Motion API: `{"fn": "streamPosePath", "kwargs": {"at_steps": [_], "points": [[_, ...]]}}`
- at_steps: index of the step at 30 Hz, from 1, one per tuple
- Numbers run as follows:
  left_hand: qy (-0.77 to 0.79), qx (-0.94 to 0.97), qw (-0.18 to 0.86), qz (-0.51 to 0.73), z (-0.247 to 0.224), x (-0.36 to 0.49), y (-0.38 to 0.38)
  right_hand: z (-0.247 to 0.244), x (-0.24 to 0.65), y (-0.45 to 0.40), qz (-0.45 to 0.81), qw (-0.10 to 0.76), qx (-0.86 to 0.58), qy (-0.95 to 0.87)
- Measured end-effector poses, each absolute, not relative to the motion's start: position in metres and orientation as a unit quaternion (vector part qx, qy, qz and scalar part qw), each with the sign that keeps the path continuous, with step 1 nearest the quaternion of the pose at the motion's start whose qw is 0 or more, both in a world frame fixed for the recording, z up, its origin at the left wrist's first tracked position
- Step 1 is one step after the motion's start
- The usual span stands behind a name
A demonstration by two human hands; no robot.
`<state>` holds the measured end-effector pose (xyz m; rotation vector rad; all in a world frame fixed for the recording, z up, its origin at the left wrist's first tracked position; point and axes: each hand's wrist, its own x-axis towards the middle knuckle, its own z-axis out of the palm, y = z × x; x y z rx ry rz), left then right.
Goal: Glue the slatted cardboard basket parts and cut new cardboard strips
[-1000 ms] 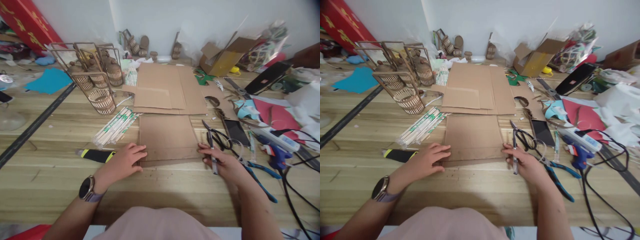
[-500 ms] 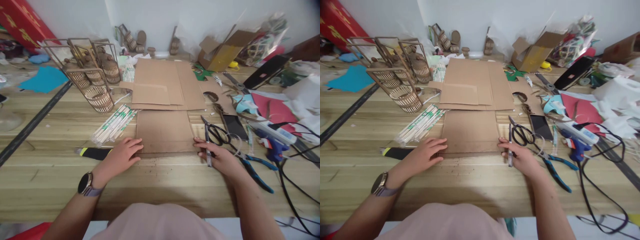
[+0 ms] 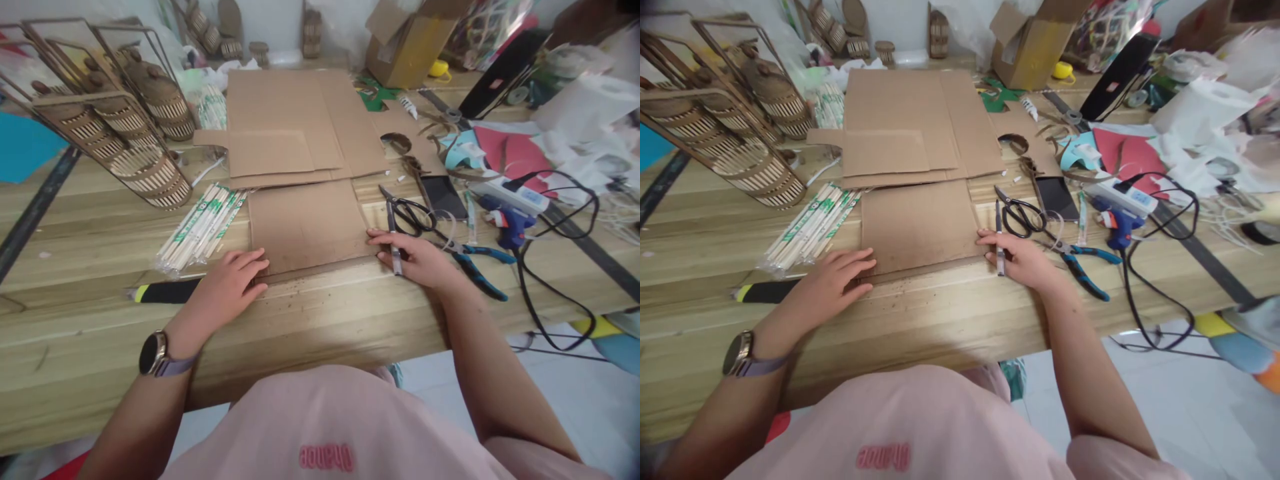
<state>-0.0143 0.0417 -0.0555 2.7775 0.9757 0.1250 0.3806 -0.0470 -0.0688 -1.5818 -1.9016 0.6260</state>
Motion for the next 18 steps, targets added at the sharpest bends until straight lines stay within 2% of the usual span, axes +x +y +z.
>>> {"fn": "streamPosePath", "kwargs": {"at_steps": [18], "points": [[0.337, 0.935, 0.083, 0.072, -0.0534, -0.0085, 0.0389, -0.0698, 0.3849, -0.0461, 0.218, 0.274, -0.587, -0.73]]}}
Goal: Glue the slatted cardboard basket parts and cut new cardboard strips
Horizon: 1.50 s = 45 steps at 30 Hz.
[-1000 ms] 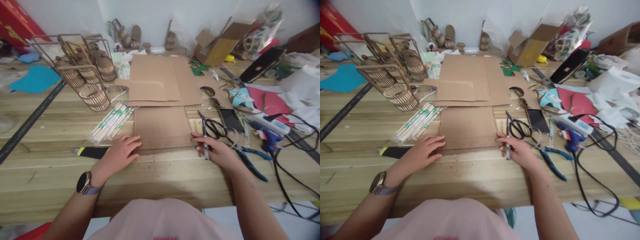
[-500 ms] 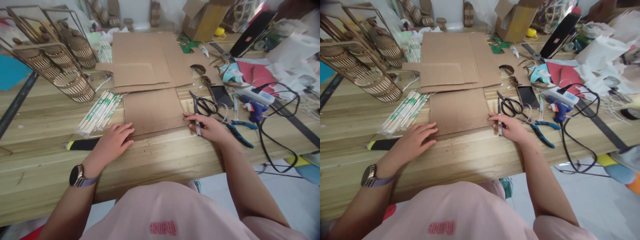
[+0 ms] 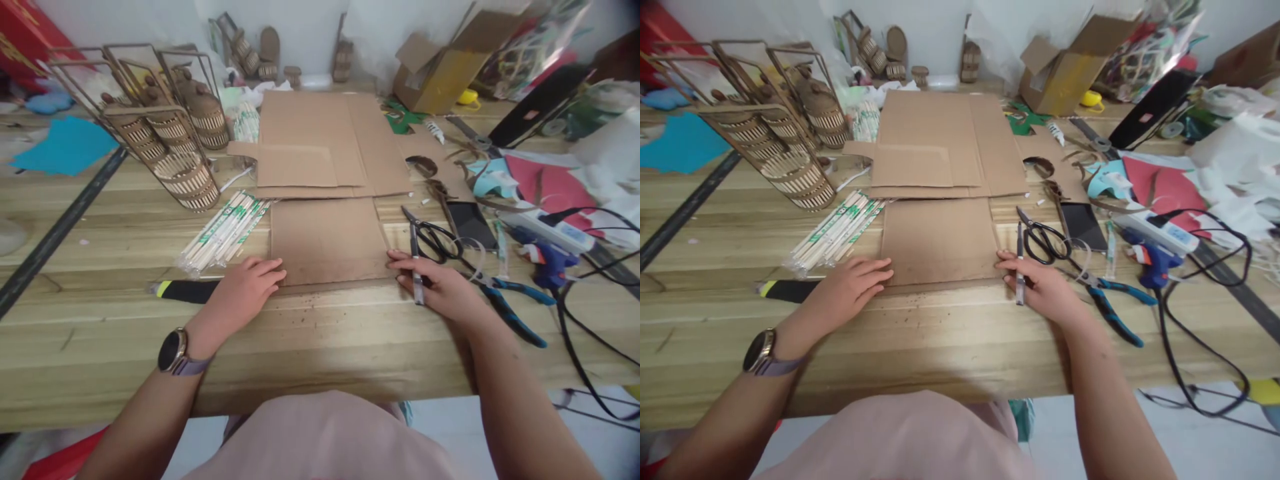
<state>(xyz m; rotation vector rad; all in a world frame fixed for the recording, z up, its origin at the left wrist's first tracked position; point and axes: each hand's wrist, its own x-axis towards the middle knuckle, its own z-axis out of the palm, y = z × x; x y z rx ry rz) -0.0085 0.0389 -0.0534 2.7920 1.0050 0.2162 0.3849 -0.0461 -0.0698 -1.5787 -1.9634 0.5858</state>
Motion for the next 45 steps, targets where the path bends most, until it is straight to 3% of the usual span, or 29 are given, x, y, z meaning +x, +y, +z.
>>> {"fn": "streamPosePath", "kwargs": {"at_steps": [45], "points": [[0.353, 0.929, 0.095, 0.061, -0.045, -0.002, 0.028, -0.082, 0.4, -0.045, 0.194, 0.268, -0.568, -0.753]]}}
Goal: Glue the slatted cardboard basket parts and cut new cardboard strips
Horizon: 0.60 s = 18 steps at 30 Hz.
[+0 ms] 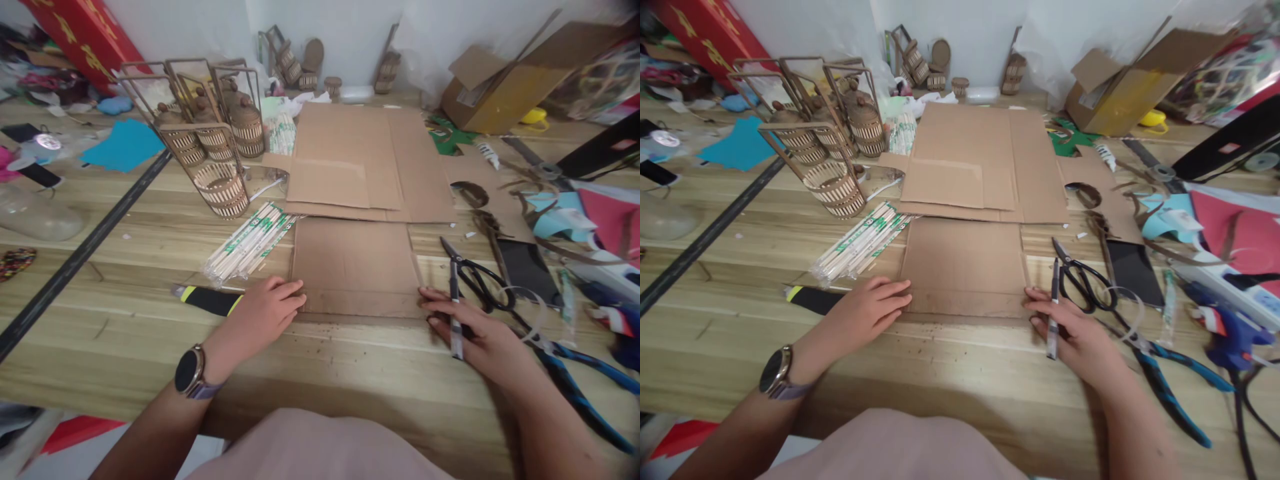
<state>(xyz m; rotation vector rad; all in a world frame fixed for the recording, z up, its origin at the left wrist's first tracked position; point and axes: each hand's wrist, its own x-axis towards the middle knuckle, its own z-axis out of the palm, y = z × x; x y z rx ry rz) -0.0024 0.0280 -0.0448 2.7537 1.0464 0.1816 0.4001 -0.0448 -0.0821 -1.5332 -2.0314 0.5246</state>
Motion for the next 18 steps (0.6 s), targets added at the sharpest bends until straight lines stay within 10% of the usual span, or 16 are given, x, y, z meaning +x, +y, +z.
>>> {"fn": "streamPosePath", "kwargs": {"at_steps": [18], "points": [[0.339, 0.933, 0.11, 0.043, -0.0436, -0.008, 0.0294, -0.0889, 0.4018, -0.0441, 0.187, 0.279, -0.565, -0.754]]}}
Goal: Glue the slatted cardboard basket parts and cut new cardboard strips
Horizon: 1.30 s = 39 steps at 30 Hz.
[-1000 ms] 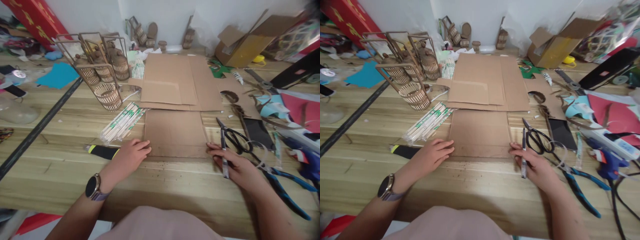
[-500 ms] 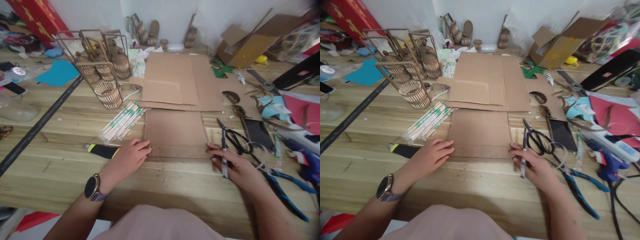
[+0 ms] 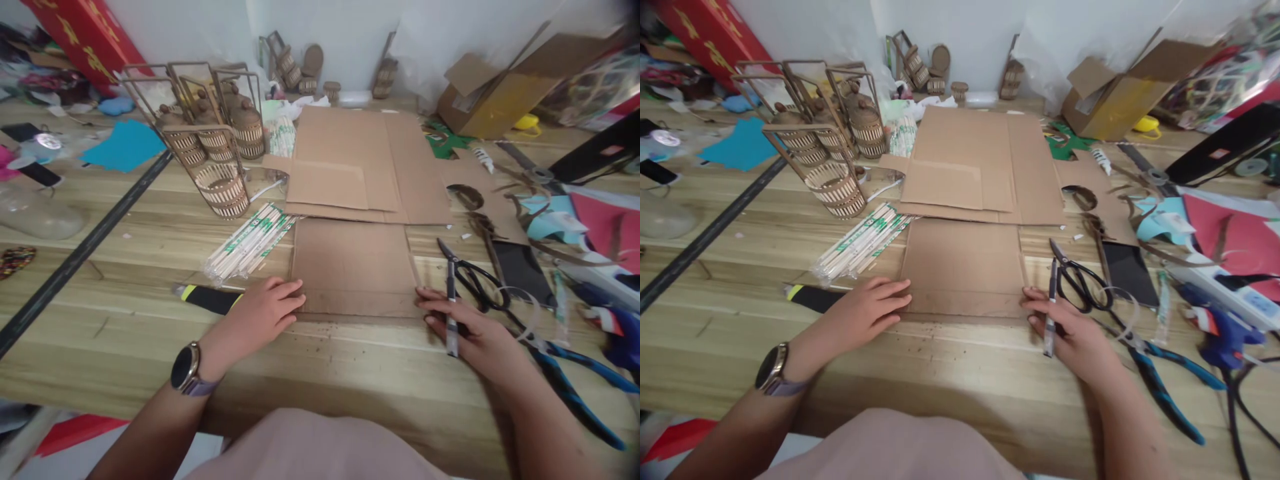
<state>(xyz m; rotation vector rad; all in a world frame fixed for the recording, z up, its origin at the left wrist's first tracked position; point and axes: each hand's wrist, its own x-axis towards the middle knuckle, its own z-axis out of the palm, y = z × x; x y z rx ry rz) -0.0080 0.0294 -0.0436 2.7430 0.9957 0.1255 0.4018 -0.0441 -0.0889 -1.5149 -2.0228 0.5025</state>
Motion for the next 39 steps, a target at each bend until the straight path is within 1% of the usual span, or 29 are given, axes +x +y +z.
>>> {"fn": "streamPosePath", "kwargs": {"at_steps": [9, 16, 32, 39], "points": [[0.334, 0.934, 0.124, 0.031, -0.049, -0.013, 0.034, -0.092, 0.407, -0.042, 0.187, 0.279, -0.558, -0.759], [0.325, 0.938, 0.116, 0.041, -0.045, -0.01, 0.034, -0.097, 0.409, -0.042, 0.197, 0.28, -0.564, -0.752], [0.32, 0.941, 0.101, 0.05, -0.051, -0.013, 0.034, -0.089, 0.406, -0.044, 0.219, 0.269, -0.572, -0.743], [0.322, 0.937, 0.121, 0.057, -0.055, -0.014, 0.035, -0.084, 0.404, -0.043, 0.222, 0.275, -0.56, -0.75]]}}
